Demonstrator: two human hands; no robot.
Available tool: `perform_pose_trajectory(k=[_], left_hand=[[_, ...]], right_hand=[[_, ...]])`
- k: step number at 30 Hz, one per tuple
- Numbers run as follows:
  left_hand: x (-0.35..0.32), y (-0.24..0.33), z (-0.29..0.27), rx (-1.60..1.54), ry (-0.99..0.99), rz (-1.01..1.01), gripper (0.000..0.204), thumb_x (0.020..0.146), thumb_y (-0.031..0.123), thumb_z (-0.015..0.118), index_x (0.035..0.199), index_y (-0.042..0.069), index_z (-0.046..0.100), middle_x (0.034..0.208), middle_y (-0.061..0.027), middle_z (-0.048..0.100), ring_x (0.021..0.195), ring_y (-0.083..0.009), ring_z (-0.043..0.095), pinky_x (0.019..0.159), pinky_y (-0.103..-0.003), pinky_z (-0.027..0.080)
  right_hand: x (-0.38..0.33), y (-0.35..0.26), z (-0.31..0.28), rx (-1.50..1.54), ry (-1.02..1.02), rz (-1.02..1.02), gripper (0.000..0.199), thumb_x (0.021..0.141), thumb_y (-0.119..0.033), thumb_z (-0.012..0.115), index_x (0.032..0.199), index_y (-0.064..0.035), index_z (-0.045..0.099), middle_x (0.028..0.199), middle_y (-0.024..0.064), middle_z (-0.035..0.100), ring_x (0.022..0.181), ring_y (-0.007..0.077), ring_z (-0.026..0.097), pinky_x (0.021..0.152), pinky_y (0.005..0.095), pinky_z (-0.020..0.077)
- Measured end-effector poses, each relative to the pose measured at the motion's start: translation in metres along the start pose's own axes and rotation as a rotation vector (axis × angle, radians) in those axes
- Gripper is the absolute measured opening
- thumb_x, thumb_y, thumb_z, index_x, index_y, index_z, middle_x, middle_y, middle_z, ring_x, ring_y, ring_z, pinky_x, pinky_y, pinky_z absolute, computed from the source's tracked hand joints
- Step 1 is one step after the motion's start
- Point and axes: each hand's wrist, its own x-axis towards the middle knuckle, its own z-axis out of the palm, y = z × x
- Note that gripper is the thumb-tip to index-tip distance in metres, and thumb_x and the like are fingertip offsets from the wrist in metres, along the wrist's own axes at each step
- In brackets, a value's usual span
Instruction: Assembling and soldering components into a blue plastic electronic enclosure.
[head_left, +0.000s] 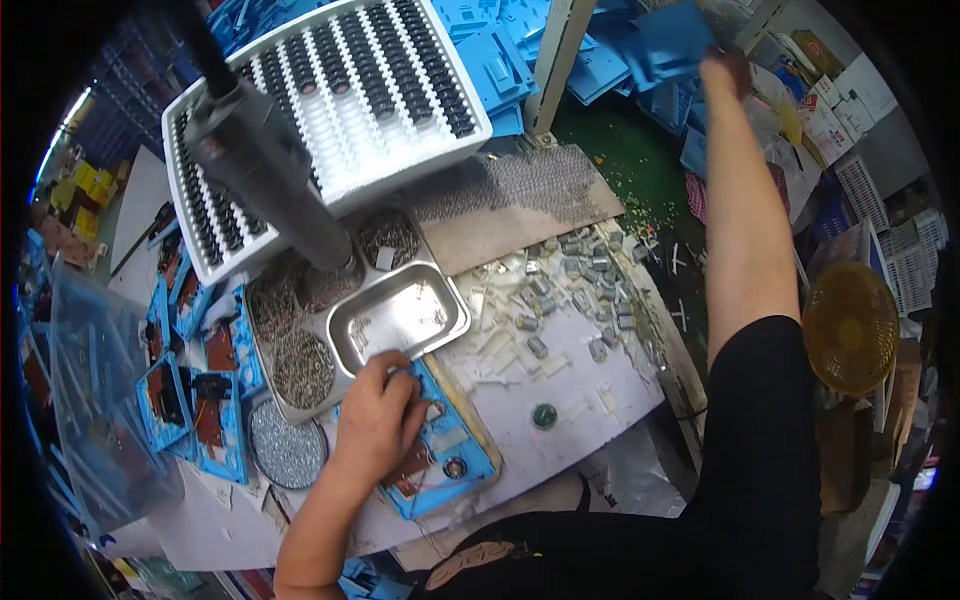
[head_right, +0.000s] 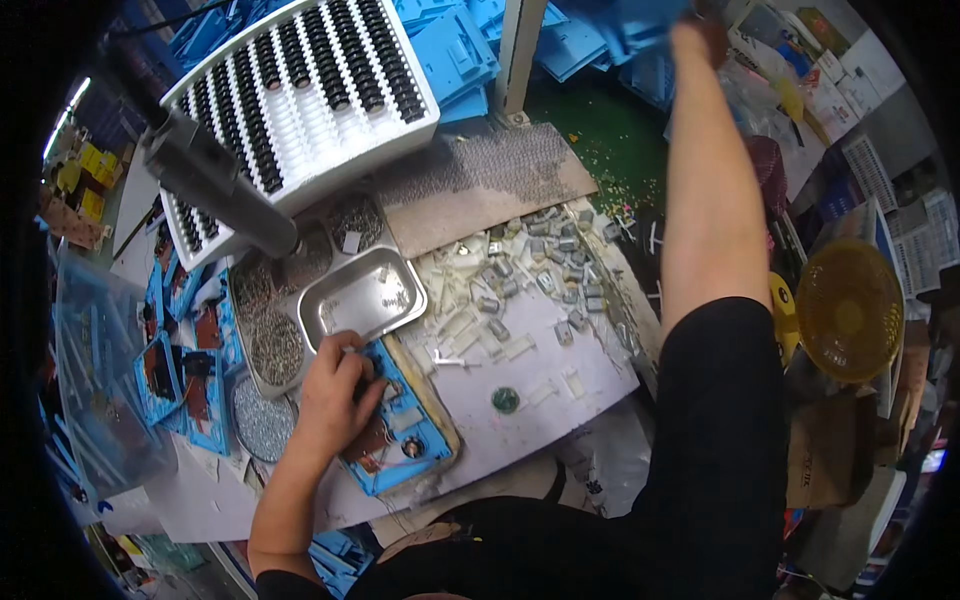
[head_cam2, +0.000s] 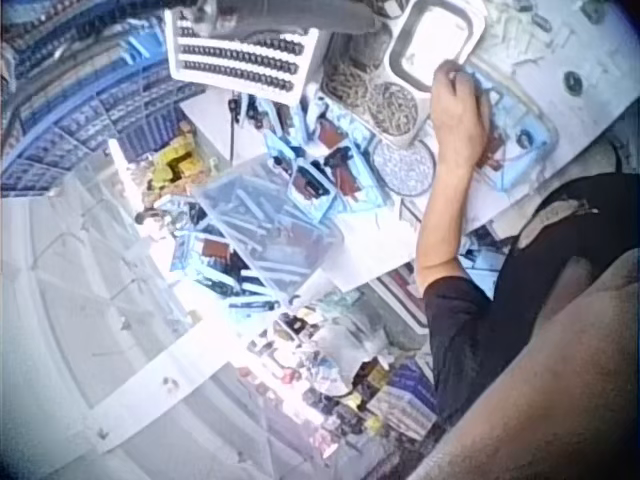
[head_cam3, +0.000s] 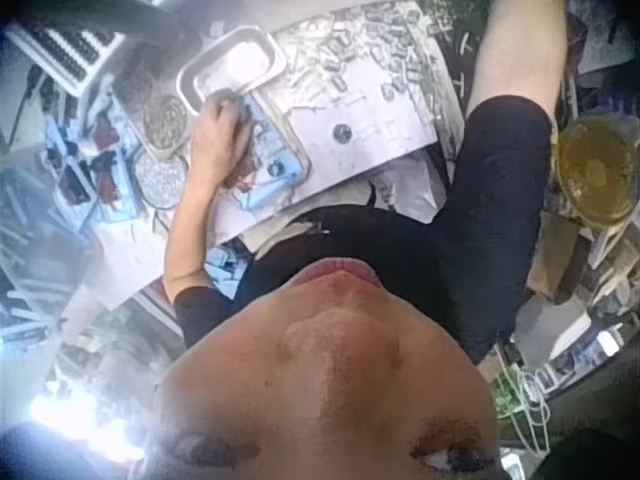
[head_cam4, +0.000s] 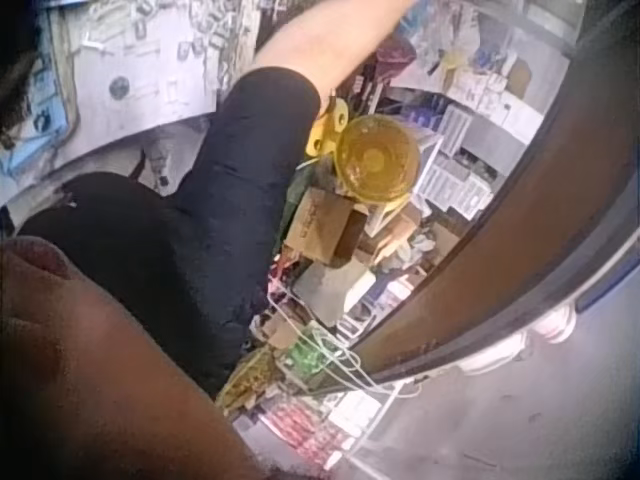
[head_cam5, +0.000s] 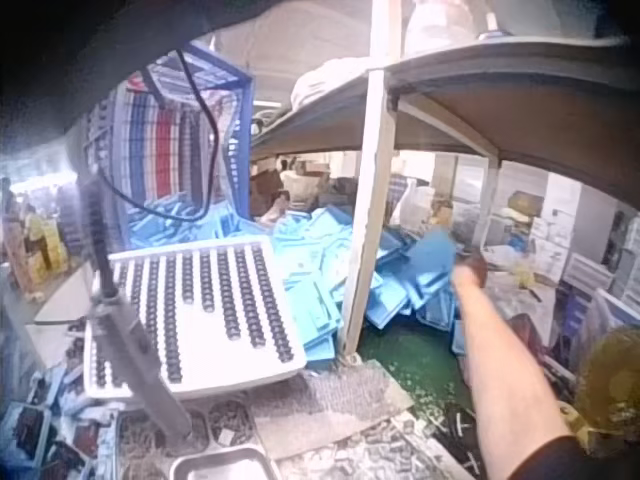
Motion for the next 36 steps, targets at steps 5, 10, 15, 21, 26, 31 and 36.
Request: perform_pose_trajectory(k=[5, 10, 15, 21, 26, 31, 36], left_hand=[[0.0, 0.004, -0.004, 0.028, 0.042, 0.051, 0.03, 0.072, 0.004, 0.081, 0.087, 0.004, 0.055, 0.114, -0.0158, 0.059, 0.096, -0.0375, 0.062, 0.082, -0.043, 0.052], [-0.004, 0.002, 0.006, 0.0, 0.086, 0.084, 0.034, 0.07, 0.003, 0.081, 0.092, 0.004, 0.055, 0.113, -0.0154, 0.058, 0.096, -0.0375, 0.061, 0.081, -0.044, 0.051], [-0.005, -0.005, 0.008, -0.033, 0.093, 0.078, 0.037, 0.071, 0.004, 0.082, 0.098, 0.003, 0.056, 0.113, -0.0163, 0.057, 0.097, -0.0389, 0.061, 0.08, -0.043, 0.051], [-0.017, -0.002, -0.034, -0.244, 0.238, 0.016, 0.04, 0.08, 0.006, 0.077, 0.116, 0.002, 0.061, 0.126, -0.0113, 0.06, 0.102, -0.0228, 0.061, 0.083, -0.034, 0.052], [-0.012, 0.032, -0.077, -0.535, 0.016, 0.098, 0.043, 0.087, 0.02, 0.078, 0.123, 0.001, 0.065, 0.104, -0.0099, 0.07, 0.089, -0.0153, 0.066, 0.073, -0.032, 0.054], [-0.046, 0.038, -0.096, -1.025, 0.313, -0.272, 0.031, 0.103, 0.021, 0.063, 0.123, -0.003, 0.065, 0.098, -0.0113, 0.074, 0.087, -0.0161, 0.074, 0.076, -0.029, 0.061], [-0.089, 0.032, -0.041, -1.128, 0.511, -0.577, 0.044, 0.101, 0.023, 0.068, 0.133, -0.006, 0.059, 0.107, -0.011, 0.073, 0.084, -0.0119, 0.068, 0.072, -0.024, 0.055]], right_hand=[[0.0, 0.083, -0.037, -0.184, -0.704, 0.246, 0.03, 0.091, -0.018, 0.071, 0.116, -0.0011, 0.069, 0.118, 0.0144, 0.072, 0.1, 0.0251, 0.072, 0.074, 0.0417, 0.0636], [-0.041, 0.086, -0.031, 0.342, -0.422, 0.546, 0.028, 0.092, -0.018, 0.069, 0.113, 0.0012, 0.07, 0.117, 0.0162, 0.072, 0.099, 0.026, 0.07, 0.068, 0.0451, 0.063], [0.026, 0.028, -0.121, -0.502, -0.435, -0.22, 0.037, 0.097, -0.025, 0.058, 0.122, -0.0001, 0.07, 0.12, 0.021, 0.072, 0.11, 0.034, 0.07, 0.088, 0.0448, 0.0564], [-0.158, -0.071, -0.282, 0.262, -0.998, -0.966, 0.029, 0.1, -0.013, 0.06, 0.126, 0.0, 0.068, 0.115, 0.0095, 0.07, 0.104, 0.018, 0.068, 0.084, 0.0299, 0.0538], [-0.331, -0.179, -0.311, 0.612, -1.144, -1.621, 0.032, 0.084, -0.002, 0.072, 0.115, -0.0008, 0.07, 0.101, 0.0132, 0.066, 0.092, 0.0285, 0.064, 0.077, 0.0382, 0.0506], [-0.384, -0.175, -0.26, 1.125, -0.758, -1.001, 0.05, 0.092, -0.006, 0.072, 0.139, -0.0037, 0.057, 0.107, 0.0097, 0.069, 0.096, 0.0216, 0.064, 0.081, 0.0341, 0.052], [-0.471, -0.122, -0.277, 1.188, -1.556, -0.14, 0.065, 0.1, -0.019, 0.065, 0.156, -0.0029, 0.035, 0.08, 0.0063, 0.068, 0.068, 0.011, 0.06, 0.064, 0.0299, 0.049]])
